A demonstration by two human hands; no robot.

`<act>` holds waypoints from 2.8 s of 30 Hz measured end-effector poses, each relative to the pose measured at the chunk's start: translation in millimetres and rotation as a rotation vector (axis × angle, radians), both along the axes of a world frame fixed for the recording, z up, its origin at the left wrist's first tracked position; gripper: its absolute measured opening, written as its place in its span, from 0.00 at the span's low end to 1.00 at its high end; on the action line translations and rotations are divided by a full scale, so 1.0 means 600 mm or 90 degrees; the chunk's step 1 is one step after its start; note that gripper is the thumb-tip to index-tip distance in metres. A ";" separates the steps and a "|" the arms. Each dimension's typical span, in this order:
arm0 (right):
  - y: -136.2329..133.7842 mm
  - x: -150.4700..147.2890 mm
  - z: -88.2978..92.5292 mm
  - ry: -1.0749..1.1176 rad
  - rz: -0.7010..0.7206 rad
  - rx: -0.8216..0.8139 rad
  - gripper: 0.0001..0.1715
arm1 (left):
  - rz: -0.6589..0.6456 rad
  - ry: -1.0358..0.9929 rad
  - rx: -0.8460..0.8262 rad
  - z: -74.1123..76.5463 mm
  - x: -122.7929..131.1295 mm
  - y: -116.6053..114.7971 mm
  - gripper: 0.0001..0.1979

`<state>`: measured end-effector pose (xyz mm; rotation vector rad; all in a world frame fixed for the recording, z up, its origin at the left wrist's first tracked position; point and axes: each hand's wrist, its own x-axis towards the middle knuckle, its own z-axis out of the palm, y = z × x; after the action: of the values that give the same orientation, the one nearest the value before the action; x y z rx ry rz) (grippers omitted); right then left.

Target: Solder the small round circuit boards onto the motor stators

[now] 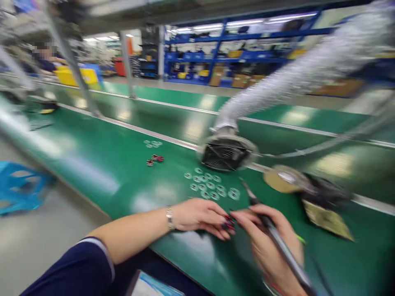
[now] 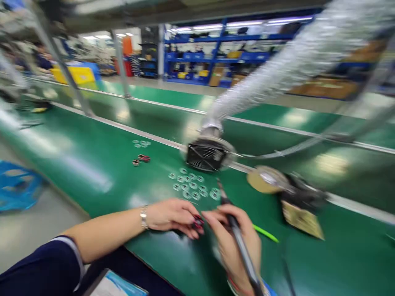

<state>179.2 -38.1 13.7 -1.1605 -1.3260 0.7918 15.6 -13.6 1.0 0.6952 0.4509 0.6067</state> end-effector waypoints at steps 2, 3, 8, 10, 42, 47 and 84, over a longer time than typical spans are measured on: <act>0.003 0.002 0.006 0.114 -0.010 -0.033 0.17 | 0.020 0.029 -0.003 0.013 -0.012 -0.003 0.18; 0.008 0.002 0.008 0.157 -0.020 -0.021 0.17 | 0.020 0.035 -0.003 0.016 -0.016 -0.003 0.16; 0.013 0.003 0.012 0.207 0.087 -0.047 0.16 | -0.004 0.059 0.006 0.019 -0.014 -0.005 0.11; 0.008 0.002 0.011 0.186 0.151 -0.072 0.20 | -0.008 0.061 0.011 0.018 -0.011 -0.005 0.11; 0.006 -0.011 0.008 0.302 0.071 -0.095 0.19 | 0.075 0.056 0.017 0.021 -0.004 -0.007 0.09; 0.007 -0.008 0.009 0.305 0.085 -0.058 0.18 | 0.059 0.061 0.027 0.021 -0.006 -0.007 0.09; 0.032 0.071 0.015 -0.301 -0.029 0.049 0.14 | 0.086 0.056 -0.029 0.028 -0.020 0.002 0.12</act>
<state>221.5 -18.8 22.6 -1.3616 -1.6929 0.4390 3.6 -12.2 17.8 0.6533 0.5959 0.6929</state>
